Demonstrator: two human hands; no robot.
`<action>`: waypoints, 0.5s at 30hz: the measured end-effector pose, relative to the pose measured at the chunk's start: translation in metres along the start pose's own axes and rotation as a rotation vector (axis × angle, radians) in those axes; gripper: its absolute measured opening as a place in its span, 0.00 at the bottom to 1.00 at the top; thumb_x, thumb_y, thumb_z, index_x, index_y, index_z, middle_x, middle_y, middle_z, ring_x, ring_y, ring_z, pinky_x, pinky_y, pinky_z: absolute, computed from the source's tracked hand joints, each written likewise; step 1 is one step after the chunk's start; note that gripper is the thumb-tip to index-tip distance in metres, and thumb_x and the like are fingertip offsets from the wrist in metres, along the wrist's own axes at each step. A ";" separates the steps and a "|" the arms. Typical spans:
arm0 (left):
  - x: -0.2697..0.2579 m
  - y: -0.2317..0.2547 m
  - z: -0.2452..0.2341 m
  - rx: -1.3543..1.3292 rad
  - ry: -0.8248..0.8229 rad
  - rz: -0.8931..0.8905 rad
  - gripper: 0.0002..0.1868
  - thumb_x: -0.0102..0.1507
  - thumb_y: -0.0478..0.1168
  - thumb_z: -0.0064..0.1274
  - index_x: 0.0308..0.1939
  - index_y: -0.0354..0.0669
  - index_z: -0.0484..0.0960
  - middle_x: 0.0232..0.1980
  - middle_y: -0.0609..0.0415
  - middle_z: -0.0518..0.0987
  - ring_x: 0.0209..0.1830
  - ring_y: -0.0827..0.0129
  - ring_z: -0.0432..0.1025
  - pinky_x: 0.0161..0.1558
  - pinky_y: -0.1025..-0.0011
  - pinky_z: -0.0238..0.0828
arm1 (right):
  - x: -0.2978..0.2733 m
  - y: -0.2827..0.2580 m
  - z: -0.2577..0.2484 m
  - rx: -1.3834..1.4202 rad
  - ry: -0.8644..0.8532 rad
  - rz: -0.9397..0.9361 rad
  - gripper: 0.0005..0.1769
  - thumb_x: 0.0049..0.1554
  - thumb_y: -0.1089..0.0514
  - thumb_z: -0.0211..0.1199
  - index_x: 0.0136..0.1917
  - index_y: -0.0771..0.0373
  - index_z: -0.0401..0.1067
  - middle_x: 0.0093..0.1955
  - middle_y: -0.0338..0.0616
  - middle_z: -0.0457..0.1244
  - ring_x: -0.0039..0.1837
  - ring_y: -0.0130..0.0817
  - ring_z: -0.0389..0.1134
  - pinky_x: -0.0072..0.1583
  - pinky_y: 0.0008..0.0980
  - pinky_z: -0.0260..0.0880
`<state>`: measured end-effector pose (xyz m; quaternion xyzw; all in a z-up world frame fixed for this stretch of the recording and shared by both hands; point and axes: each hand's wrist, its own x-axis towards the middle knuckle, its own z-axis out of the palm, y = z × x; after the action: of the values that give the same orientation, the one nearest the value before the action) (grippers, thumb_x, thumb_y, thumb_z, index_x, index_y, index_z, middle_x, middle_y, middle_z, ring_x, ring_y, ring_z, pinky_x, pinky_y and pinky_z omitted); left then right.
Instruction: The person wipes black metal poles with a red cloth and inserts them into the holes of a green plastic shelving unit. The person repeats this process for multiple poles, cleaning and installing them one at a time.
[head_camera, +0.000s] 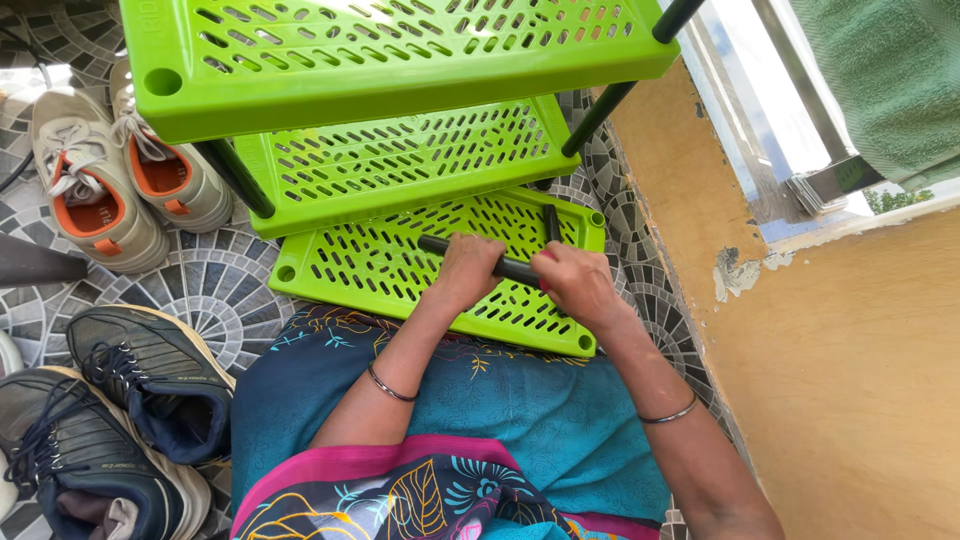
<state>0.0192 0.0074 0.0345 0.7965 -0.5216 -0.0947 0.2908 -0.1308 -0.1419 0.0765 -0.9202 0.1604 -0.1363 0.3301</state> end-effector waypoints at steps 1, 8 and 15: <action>0.000 -0.004 0.004 0.036 0.143 0.032 0.09 0.54 0.36 0.62 0.36 0.46 0.79 0.38 0.49 0.81 0.48 0.50 0.74 0.56 0.50 0.62 | 0.000 -0.002 0.006 0.069 -0.003 0.100 0.14 0.48 0.73 0.54 0.46 0.61 0.72 0.30 0.43 0.65 0.31 0.29 0.69 0.33 0.32 0.71; 0.007 -0.010 0.026 -0.115 0.449 0.061 0.10 0.52 0.39 0.65 0.30 0.43 0.78 0.32 0.47 0.80 0.38 0.48 0.74 0.45 0.50 0.66 | -0.007 0.002 0.031 1.239 -0.003 0.317 0.08 0.64 0.66 0.55 0.57 0.65 0.68 0.35 0.43 0.66 0.34 0.30 0.69 0.38 0.27 0.72; 0.015 -0.017 0.041 -0.250 0.300 0.041 0.11 0.52 0.41 0.67 0.28 0.43 0.79 0.30 0.48 0.80 0.35 0.50 0.76 0.40 0.54 0.69 | -0.015 -0.013 0.016 1.251 -0.008 0.208 0.16 0.64 0.61 0.59 0.64 0.67 0.68 0.40 0.45 0.67 0.37 0.29 0.70 0.41 0.26 0.73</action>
<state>0.0201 -0.0157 -0.0061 0.7486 -0.4728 -0.0332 0.4636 -0.1365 -0.1175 0.0703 -0.5334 0.1380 -0.1681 0.8174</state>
